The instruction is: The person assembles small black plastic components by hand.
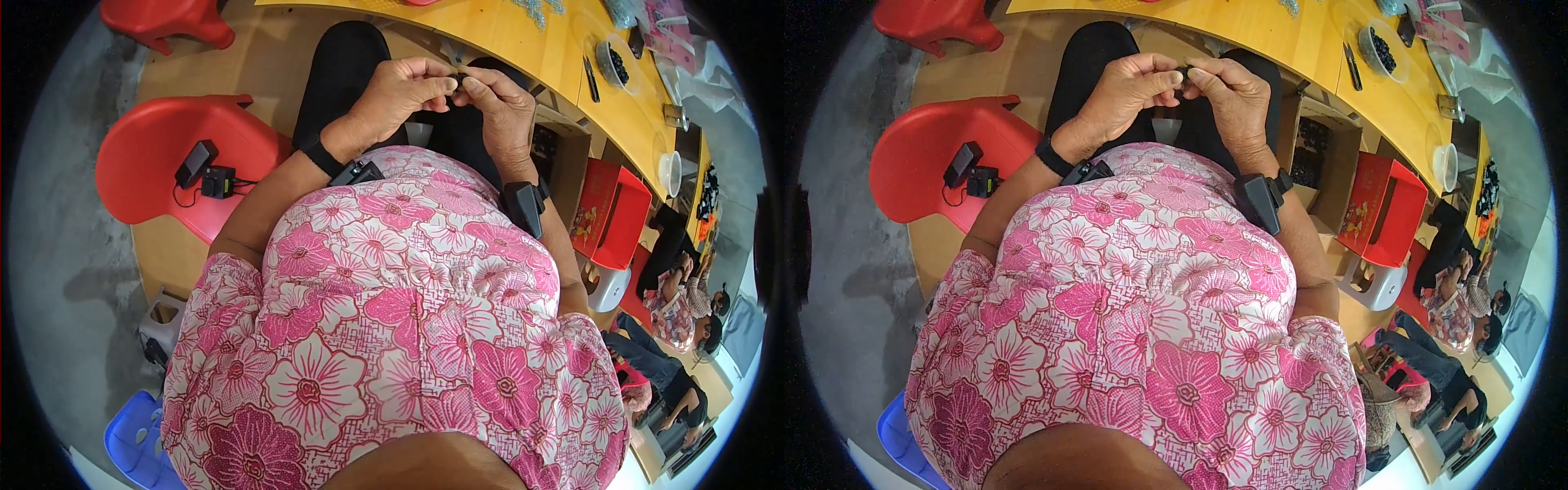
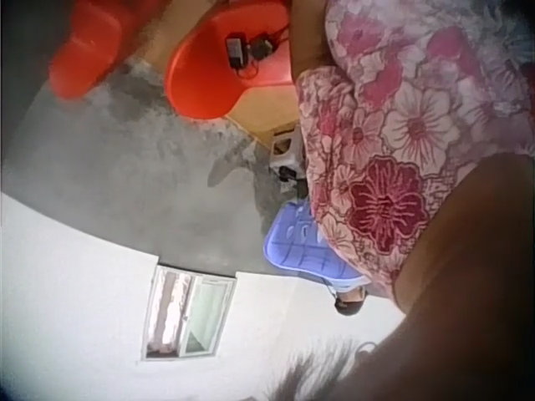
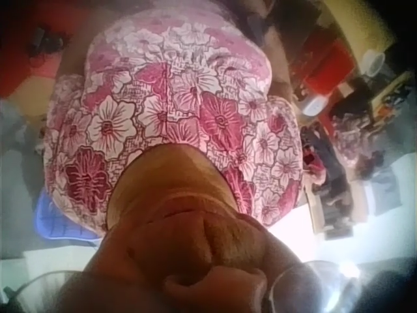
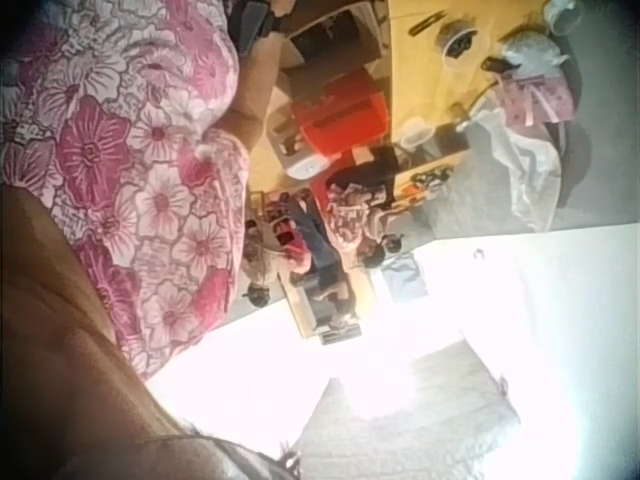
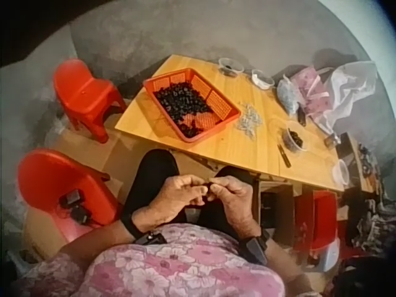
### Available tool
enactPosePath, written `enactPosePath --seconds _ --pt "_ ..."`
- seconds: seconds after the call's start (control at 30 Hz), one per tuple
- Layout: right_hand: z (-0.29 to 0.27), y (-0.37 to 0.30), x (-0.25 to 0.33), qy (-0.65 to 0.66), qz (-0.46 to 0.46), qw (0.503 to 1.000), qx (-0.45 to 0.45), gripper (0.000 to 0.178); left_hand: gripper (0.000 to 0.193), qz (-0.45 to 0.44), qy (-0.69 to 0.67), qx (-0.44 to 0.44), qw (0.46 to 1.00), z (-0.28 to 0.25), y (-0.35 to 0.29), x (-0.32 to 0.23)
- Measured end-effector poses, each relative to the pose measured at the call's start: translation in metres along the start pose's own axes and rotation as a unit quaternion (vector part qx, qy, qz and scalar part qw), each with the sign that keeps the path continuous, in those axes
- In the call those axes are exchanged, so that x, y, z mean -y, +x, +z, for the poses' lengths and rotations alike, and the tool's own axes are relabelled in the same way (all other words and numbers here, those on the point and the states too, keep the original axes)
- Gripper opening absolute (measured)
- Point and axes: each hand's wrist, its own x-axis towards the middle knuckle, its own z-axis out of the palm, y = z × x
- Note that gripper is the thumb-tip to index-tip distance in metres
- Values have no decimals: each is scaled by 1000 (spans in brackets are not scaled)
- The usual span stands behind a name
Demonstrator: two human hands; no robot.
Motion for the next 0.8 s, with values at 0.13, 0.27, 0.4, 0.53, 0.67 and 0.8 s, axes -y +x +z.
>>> enactPosePath --seconds 0.13,0.27,0.4,0.53,0.67,0.8 --pt "1 0 -2 -20 -27 999 3 11 24 -2 -7 -8 1000 1 -2 0" --pt "5 -3 -5 -45 -67 997 -14 12 23 -4 17 -10 1000 2 -2 -1" --pt "7 -2 -9 -89 -101 990 -39 13 23 13 -22 -25 999 6 -1 0" --pt "7 -3 -7 54 6 998 -41 14 23 16 -25 -34 999 5 0 1" --pt "6 0 -5 157 93 983 -32 11 22 15 -9 -33 999 5 -1 0" --pt "3 2 -6 206 137 969 -20 11 20 44 15 -44 998 4 0 -1"
